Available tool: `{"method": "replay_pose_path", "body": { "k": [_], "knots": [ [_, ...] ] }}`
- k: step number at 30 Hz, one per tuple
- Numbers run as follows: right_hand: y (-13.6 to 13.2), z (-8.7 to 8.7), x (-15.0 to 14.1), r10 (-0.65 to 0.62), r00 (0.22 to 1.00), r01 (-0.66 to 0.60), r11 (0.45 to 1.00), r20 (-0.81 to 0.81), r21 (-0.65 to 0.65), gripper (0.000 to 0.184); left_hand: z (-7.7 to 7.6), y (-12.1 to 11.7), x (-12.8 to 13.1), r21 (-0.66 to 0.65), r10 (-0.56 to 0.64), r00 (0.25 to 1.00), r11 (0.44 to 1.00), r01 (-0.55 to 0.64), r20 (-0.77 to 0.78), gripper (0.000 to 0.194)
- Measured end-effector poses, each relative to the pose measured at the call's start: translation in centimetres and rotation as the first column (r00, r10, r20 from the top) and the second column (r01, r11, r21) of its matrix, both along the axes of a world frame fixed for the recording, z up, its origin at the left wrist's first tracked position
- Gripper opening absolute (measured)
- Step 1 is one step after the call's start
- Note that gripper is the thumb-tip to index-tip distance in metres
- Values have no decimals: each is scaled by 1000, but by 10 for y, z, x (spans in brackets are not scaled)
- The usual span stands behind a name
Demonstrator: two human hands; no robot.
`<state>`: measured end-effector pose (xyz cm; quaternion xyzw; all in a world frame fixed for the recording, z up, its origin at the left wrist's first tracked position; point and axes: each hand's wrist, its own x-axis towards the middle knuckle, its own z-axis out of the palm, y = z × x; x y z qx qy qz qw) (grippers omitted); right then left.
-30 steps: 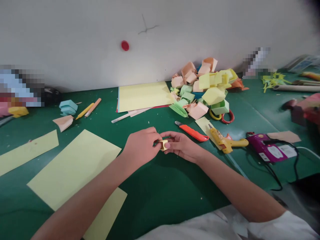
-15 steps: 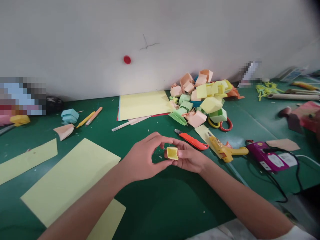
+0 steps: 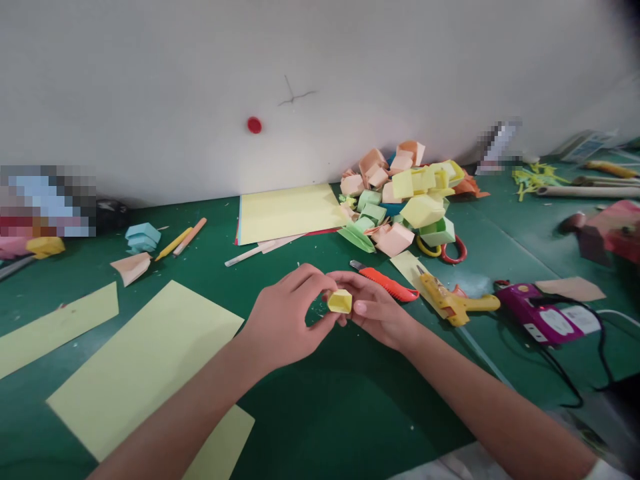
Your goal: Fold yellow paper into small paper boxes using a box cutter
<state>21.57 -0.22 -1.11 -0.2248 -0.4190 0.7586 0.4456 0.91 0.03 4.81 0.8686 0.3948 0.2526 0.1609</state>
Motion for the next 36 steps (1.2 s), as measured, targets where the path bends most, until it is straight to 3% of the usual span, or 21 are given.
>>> {"method": "replay_pose_path", "body": {
  "k": [5,8,11,13,16,18,28,33,36],
  "knots": [
    [-1,-7,-2,-236,944,192,961,232,197,36,-5,1,1,19,58,993,998,-56,-99,21],
    [-3,-8,-2,-421,804,259,884,420,390,23,-7,2,2,6,27,991,1000,-26,-129,18],
    [-6,-5,-3,-541,685,254,805,487,536,13,-8,3,1,-19,1,991,1000,-4,-131,17],
    [-7,-4,-3,-623,617,225,725,481,651,8,-9,4,1,-42,-12,993,999,7,-120,16],
    [-6,-5,-4,-763,489,132,543,422,829,5,-11,7,0,-79,-26,993,997,17,-112,17],
    [-5,-6,-4,-796,455,103,493,400,864,3,-12,9,0,-107,-34,993,994,22,-111,17],
    [-4,-8,-4,-830,368,100,483,419,870,15,-26,4,10,-260,19,1000,965,-19,-1,39],
    [-7,-3,-3,-804,359,67,529,474,846,4,-29,6,13,-304,26,993,953,12,119,26],
    [-8,1,-1,-750,395,53,595,531,802,11,-30,10,10,-351,30,981,936,41,193,31]
  ]
}}
